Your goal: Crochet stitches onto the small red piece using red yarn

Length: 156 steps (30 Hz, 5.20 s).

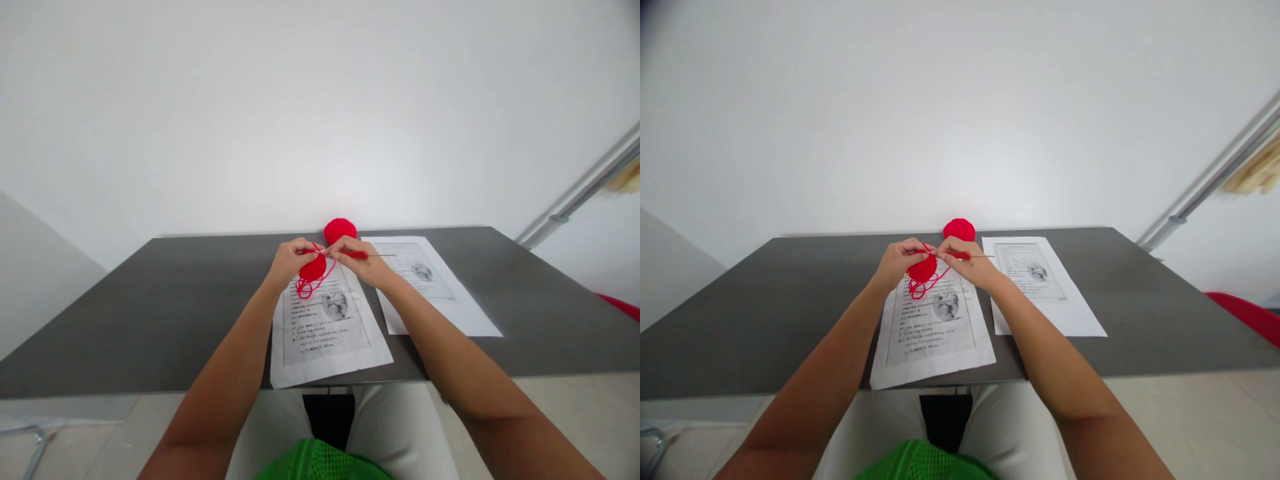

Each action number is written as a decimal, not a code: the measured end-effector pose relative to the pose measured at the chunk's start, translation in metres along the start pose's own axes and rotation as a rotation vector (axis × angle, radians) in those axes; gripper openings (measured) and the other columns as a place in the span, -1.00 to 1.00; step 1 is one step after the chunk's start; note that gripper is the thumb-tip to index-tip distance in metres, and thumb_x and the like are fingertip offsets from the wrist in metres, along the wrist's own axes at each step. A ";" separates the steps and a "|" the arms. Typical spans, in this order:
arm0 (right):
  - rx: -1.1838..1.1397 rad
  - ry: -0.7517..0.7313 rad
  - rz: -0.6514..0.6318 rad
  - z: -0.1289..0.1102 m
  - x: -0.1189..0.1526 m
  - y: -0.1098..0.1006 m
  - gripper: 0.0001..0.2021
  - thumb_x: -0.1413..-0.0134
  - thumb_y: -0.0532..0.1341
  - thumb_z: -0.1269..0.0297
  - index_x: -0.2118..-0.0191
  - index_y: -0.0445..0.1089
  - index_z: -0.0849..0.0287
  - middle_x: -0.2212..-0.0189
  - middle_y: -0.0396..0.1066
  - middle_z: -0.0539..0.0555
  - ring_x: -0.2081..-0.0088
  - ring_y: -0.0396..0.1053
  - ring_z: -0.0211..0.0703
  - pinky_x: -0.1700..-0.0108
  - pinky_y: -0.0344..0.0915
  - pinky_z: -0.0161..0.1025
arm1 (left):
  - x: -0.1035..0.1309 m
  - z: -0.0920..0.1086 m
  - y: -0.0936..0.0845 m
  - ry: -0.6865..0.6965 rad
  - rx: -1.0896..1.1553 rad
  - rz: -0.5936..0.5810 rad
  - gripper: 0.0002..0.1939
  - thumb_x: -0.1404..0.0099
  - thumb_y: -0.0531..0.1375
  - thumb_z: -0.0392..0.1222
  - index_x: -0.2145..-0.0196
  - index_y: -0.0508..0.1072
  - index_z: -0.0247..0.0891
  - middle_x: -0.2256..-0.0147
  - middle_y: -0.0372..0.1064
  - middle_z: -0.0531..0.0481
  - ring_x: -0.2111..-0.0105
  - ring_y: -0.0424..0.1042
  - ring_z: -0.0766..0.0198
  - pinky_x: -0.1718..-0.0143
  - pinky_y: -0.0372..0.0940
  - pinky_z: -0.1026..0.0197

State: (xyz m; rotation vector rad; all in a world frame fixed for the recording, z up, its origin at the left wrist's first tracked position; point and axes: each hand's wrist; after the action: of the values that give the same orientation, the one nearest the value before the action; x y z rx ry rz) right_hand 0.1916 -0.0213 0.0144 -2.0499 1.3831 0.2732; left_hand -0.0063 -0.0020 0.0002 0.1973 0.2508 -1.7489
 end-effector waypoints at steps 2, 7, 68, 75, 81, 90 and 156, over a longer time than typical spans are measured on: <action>0.049 -0.013 -0.003 -0.001 0.000 0.001 -0.86 -0.21 0.15 0.24 0.34 0.36 0.15 0.34 0.46 0.04 0.24 0.40 -0.13 0.16 0.29 -0.17 | 0.000 -0.001 0.000 0.059 -0.057 0.008 -0.93 0.02 0.31 -0.23 0.53 0.55 -0.28 0.33 0.52 -0.09 0.31 0.46 0.20 0.23 0.31 0.18; 0.149 -0.076 -0.003 0.002 0.000 0.005 -0.89 -0.21 0.12 0.31 0.35 0.32 0.16 0.42 0.37 -0.01 0.36 0.31 -0.22 0.27 0.23 -0.27 | -0.002 -0.006 0.000 0.198 -0.207 0.019 -0.91 -0.05 0.24 -0.24 0.50 0.56 -0.27 0.37 0.49 -0.08 0.31 0.47 0.18 0.25 0.30 0.17; 0.273 -0.087 0.197 0.023 0.003 0.027 -0.89 -0.20 0.17 0.30 0.27 0.45 0.13 0.31 0.52 0.09 0.22 0.45 -0.10 0.13 0.35 -0.15 | -0.007 -0.013 -0.003 0.165 -0.569 0.066 -0.79 -0.13 0.21 -0.33 0.27 0.60 -0.25 0.33 0.51 -0.06 0.33 0.45 0.21 0.18 0.33 0.15; 0.189 0.037 0.135 0.018 0.001 0.019 -0.85 -0.16 0.20 0.25 0.31 0.48 0.17 0.37 0.54 0.07 0.32 0.46 -0.15 0.22 0.32 -0.21 | -0.009 -0.015 -0.008 0.167 -0.568 -0.020 -0.83 -0.13 0.22 -0.30 0.33 0.60 -0.24 0.36 0.49 -0.04 0.34 0.43 0.21 0.22 0.30 0.19; 0.211 0.025 0.054 0.010 -0.001 0.010 -0.86 -0.14 0.19 0.29 0.32 0.49 0.18 0.38 0.53 0.06 0.33 0.44 -0.14 0.21 0.30 -0.19 | -0.010 -0.014 -0.010 0.171 -0.550 -0.085 -0.81 -0.12 0.21 -0.27 0.32 0.61 -0.22 0.41 0.47 0.00 0.35 0.43 0.22 0.25 0.29 0.21; -0.068 0.191 0.139 0.005 -0.003 0.006 -0.91 0.01 0.30 0.29 0.44 0.48 0.18 0.47 0.48 0.00 0.36 0.39 -0.19 0.20 0.30 -0.20 | -0.008 -0.013 -0.009 0.173 -0.519 -0.101 -0.85 -0.10 0.21 -0.25 0.39 0.60 -0.19 0.39 0.50 0.00 0.36 0.41 0.23 0.25 0.27 0.20; 0.295 -0.198 0.255 0.019 0.001 0.025 -0.93 -0.22 0.18 0.33 0.31 0.37 0.10 0.33 0.43 0.06 0.22 0.41 -0.13 0.13 0.35 -0.17 | -0.005 -0.009 0.010 -0.025 0.005 0.030 -0.56 -0.06 0.30 -0.25 0.06 0.52 -0.36 0.13 0.54 -0.16 0.05 0.45 0.05 -0.07 0.26 0.05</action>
State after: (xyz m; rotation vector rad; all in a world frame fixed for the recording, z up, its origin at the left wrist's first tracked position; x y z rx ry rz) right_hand 0.1731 -0.0161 -0.0104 -1.5660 1.4636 0.3474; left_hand 0.0044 0.0030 -0.0074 0.1816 0.2242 -1.7215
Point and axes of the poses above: each hand's wrist, its own x-axis away from the middle knuckle, its own y-axis out of the palm, z = x × y
